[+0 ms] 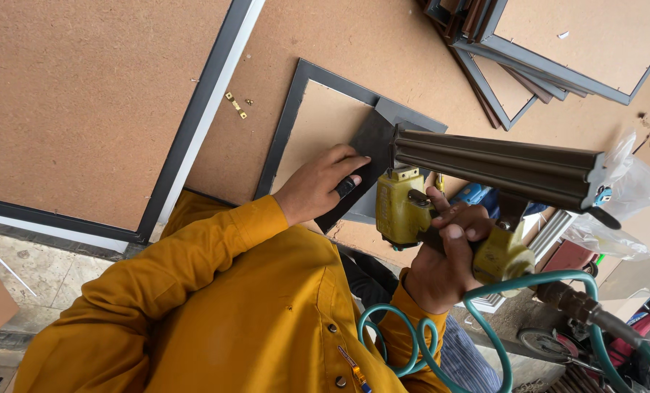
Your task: The person assembles a picture frame by cutting a black backing board, inserting a glass pane into a frame, cleaning the glass, and placing a white paper insert. They then attach the backing board to the frame and use a pneumatic nail gun to secure it.
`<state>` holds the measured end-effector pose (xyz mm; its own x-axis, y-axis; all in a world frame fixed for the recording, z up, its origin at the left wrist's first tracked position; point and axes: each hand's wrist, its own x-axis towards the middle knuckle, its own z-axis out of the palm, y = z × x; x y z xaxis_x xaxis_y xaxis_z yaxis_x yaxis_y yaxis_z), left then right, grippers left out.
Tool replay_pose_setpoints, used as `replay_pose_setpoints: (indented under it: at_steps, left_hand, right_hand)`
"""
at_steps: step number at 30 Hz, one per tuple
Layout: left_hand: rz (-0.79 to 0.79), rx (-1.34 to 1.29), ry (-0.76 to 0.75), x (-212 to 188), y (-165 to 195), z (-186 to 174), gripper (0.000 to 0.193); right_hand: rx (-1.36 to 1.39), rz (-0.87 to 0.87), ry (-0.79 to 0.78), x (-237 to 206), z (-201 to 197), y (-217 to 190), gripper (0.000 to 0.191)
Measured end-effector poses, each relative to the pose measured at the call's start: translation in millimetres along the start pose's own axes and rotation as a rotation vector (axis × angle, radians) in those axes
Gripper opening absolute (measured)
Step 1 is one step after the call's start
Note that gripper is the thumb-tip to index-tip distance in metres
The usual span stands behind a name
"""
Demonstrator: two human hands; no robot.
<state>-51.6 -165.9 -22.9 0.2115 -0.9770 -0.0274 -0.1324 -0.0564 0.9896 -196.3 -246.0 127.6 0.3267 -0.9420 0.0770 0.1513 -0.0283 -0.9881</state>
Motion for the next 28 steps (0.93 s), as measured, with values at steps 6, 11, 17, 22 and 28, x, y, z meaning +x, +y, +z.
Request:
replay_pose_setpoints:
  at_steps: [6,11,17,22,28]
  left_hand:
    - [0.110,0.476,-0.027,-9.1,-6.6,8.2,0.059]
    - [0.115,0.524,-0.086,-46.3,-22.1,-9.8,0.074]
    - [-0.102,0.837,-0.040,-77.6,-21.5,-29.6,0.037]
    - [-0.292,0.702,0.390,-36.3,-37.9,-33.5,0.037]
    - [-0.448,0.702,0.374,-5.1,-60.6,-34.4,0.029]
  right_hand:
    - [0.042,0.060,0.109,-12.9,46.7,27.6,0.021]
    - [0.009,0.089,0.177,-12.4,78.4,73.4,0.021]
    - [-0.047,0.091,0.244,-13.1,91.7,105.7,0.022]
    - [-0.083,0.047,0.198,-13.1,99.2,121.0,0.021]
    - [-0.216,0.032,0.159,-11.9,99.8,128.1,0.021]
